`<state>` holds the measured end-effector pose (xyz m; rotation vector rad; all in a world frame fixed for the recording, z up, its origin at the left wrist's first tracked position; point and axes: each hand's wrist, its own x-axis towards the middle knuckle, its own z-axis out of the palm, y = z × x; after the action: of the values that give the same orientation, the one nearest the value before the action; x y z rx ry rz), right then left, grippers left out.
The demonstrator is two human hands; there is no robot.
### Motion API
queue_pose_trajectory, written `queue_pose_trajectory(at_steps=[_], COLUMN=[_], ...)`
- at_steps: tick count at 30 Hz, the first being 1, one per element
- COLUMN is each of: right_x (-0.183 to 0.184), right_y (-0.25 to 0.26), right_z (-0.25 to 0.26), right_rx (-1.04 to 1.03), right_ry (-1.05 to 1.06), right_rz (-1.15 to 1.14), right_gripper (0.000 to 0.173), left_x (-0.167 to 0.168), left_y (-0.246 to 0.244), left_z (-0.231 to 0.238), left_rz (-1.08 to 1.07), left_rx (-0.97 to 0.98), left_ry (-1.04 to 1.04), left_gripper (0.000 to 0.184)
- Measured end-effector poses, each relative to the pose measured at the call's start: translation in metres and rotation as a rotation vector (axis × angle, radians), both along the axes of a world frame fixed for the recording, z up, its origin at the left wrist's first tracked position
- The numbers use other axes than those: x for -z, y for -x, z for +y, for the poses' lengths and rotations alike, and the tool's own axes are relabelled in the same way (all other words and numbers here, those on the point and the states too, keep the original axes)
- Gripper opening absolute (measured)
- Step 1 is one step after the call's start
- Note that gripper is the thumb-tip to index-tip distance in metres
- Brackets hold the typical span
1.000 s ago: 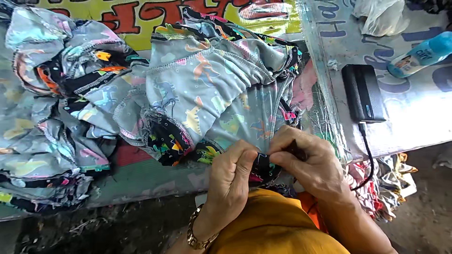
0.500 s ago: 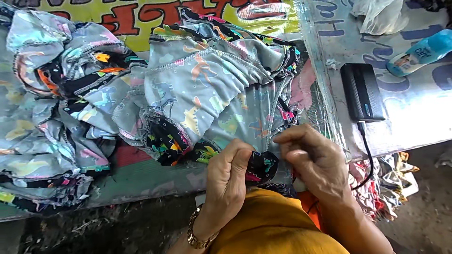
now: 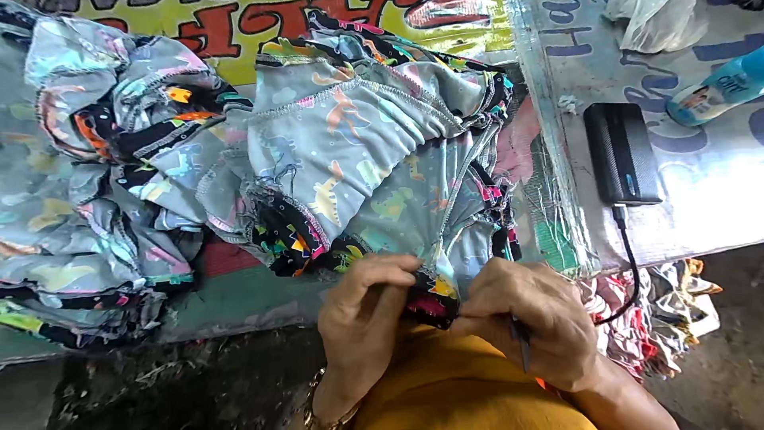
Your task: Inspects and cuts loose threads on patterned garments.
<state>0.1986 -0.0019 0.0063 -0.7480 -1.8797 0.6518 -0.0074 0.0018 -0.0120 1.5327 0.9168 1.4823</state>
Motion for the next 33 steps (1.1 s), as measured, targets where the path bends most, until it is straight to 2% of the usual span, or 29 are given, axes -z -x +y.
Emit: queue_pose_trajectory(at_steps=[3, 5, 7, 10, 13, 15, 16, 18, 20, 22, 23, 24, 26, 29, 31, 33], right_x=[0.001, 0.000, 0.000, 0.001, 0.003, 0.005, 0.005, -0.003, -0.023, -0.045, -0.054, -0.062, -0.069, -0.062, -0.047, -0.035], right_y=[0.000, -0.002, -0.001, 0.004, 0.013, 0.018, 0.017, 0.010, 0.003, 0.000, 0.000, 0.001, -0.002, -0.017, -0.026, -0.034], right_z=[0.002, 0.005, 0.007, 0.009, 0.007, 0.008, 0.009, 0.014, 0.024, 0.038, 0.045, 0.050, 0.058, 0.055, 0.051, 0.047], right_rx=[-0.088, -0.184, -0.216, -0.069, 0.115, 0.136, 0.115, 0.035, -0.053, -0.131, -0.162, -0.179, -0.175, -0.072, 0.037, 0.127], right_ry=[0.029, 0.090, 0.124, 0.102, 0.039, 0.016, 0.041, 0.164, 0.281, 0.303, 0.284, 0.256, 0.203, 0.203, 0.214, 0.227], right_rz=[0.023, 0.103, 0.195, 0.183, -0.087, -0.226, -0.205, -0.022, 0.181, 0.319, 0.357, 0.373, 0.355, 0.272, 0.255, 0.190], right_gripper=[0.018, 0.021, 0.031, 0.034, 0.039, 0.024, 0.018, 0.013, 0.007, 0.003, 0.003, 0.004, 0.014, 0.042, 0.049, 0.048], left_x=[0.000, -0.001, -0.001, 0.000, 0.000, -0.001, -0.002, -0.009, -0.016, -0.021, -0.025, -0.030, -0.045, -0.065, -0.073, -0.076], left_y=[0.002, 0.002, 0.002, 0.002, 0.001, 0.001, 0.002, 0.004, -0.006, -0.016, -0.015, -0.010, 0.018, 0.066, 0.064, 0.030], left_z=[0.004, 0.005, 0.005, 0.005, 0.004, 0.001, -0.004, -0.019, -0.033, -0.025, -0.011, 0.008, 0.049, 0.097, 0.098, 0.077], left_rz=[-0.183, -0.226, -0.224, -0.220, -0.225, -0.069, 0.107, 0.446, 0.624, 0.833, 0.948, 1.021, 1.206, 1.536, 1.549, 1.375], left_rx=[-0.011, -0.007, -0.008, 0.002, -0.006, -0.092, -0.154, -0.172, -0.034, 0.042, 0.002, -0.096, -0.271, -0.291, -0.343, -0.392], left_ry=[0.108, 0.117, 0.107, 0.102, 0.103, 0.000, -0.128, -0.412, -0.620, -0.813, -0.874, -0.892, -0.814, -0.445, -0.334, -0.427], left_gripper=[0.013, 0.013, 0.012, 0.013, 0.014, 0.012, 0.010, 0.009, 0.012, 0.020, 0.022, 0.017, 0.030, 0.044, 0.046, 0.039])
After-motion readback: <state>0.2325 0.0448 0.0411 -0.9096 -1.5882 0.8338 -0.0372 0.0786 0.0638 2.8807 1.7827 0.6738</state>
